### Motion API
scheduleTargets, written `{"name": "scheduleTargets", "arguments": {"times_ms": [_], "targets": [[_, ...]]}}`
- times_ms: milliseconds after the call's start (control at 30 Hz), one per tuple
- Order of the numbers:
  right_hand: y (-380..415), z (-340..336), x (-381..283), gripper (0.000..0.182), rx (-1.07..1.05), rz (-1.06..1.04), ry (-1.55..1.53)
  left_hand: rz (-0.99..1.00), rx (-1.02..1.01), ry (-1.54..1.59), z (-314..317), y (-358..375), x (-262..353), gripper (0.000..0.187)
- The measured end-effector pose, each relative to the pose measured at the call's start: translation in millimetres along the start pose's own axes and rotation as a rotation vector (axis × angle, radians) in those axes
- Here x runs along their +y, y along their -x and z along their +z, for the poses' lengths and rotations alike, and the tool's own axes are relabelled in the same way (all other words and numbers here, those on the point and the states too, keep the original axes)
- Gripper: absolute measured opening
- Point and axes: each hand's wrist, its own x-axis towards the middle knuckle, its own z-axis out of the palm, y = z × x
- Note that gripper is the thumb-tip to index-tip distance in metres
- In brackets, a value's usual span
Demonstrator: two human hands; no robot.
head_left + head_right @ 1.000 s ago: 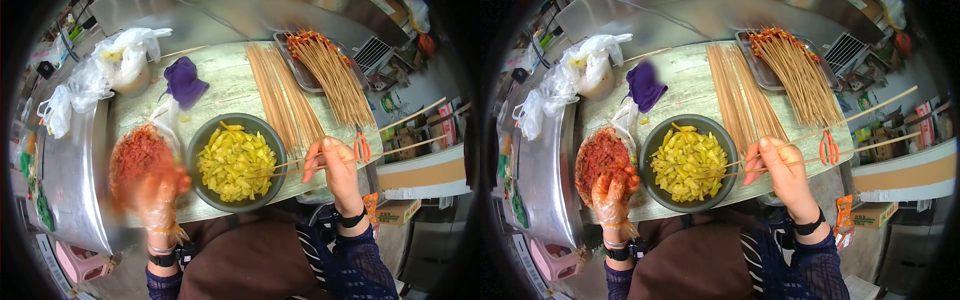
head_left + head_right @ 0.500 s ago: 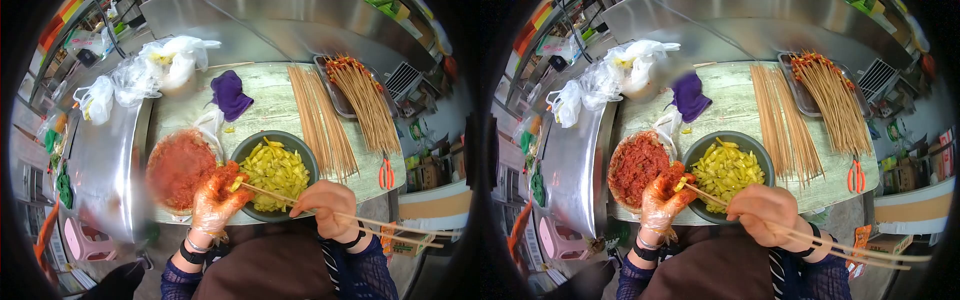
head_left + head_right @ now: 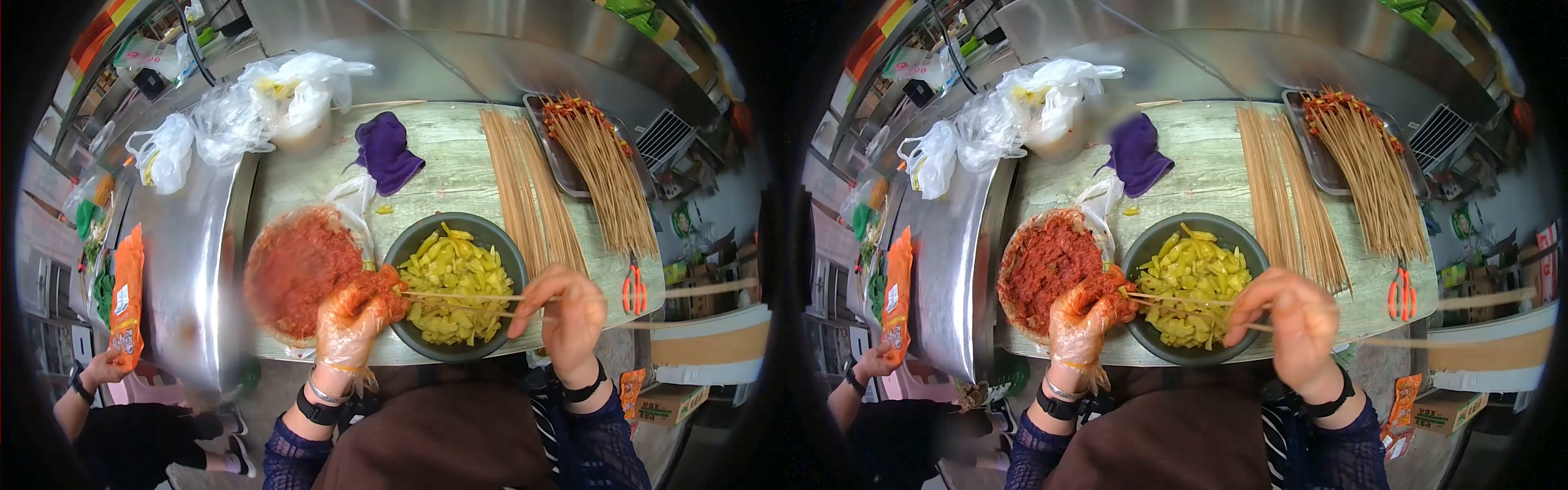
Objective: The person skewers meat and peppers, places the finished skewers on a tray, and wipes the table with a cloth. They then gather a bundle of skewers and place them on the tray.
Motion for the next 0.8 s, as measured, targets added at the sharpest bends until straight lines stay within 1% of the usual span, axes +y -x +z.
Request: {"name": "scheduleTargets", "arguments": {"times_ms": [33,67,100,167,200,300,400,500,600,700,800], "targets": [[-2,-1,0,0.044,0.056,0.07,-0.083,-0.024,0.009,0.014,1,0,2,0.027],[-6,-2,4,0.044,0.089,0.075,-0.15,-0.048,0.017,0.027,2,0,5,0.024],[-10,-3,8,0.043,0.111,0.13,-0.197,-0.073,0.023,0.041,3,1,6,0.022],[-17,-2,17,0.042,0.16,0.237,-0.291,-0.065,-0.047,-0.052,-2,0,3,0.023],[-20,-1,21,0.039,0.163,0.263,-0.318,-0.06,-0.08,-0.099,-3,0,2,0.023],[-24,-3,30,0.039,0.149,0.315,-0.358,-0.051,-0.06,-0.097,0,1,3,0.023],[-25,-4,34,0.039,0.128,0.325,-0.333,-0.081,-0.04,0.017,3,1,6,0.022],[-28,-6,33,0.041,0.08,0.354,-0.314,-0.055,-0.08,0.051,1,0,1,0.028],[-30,-8,30,0.041,0.055,0.366,-0.26,-0.117,-0.012,0.115,10,0,7,0.033],[-31,-6,26,0.041,0.053,0.354,-0.201,-0.136,-0.041,0.151,6,-2,3,0.036],[-32,-3,23,0.04,0.062,0.354,-0.162,-0.184,-0.153,0.386,0,-7,5,0.035]]}}
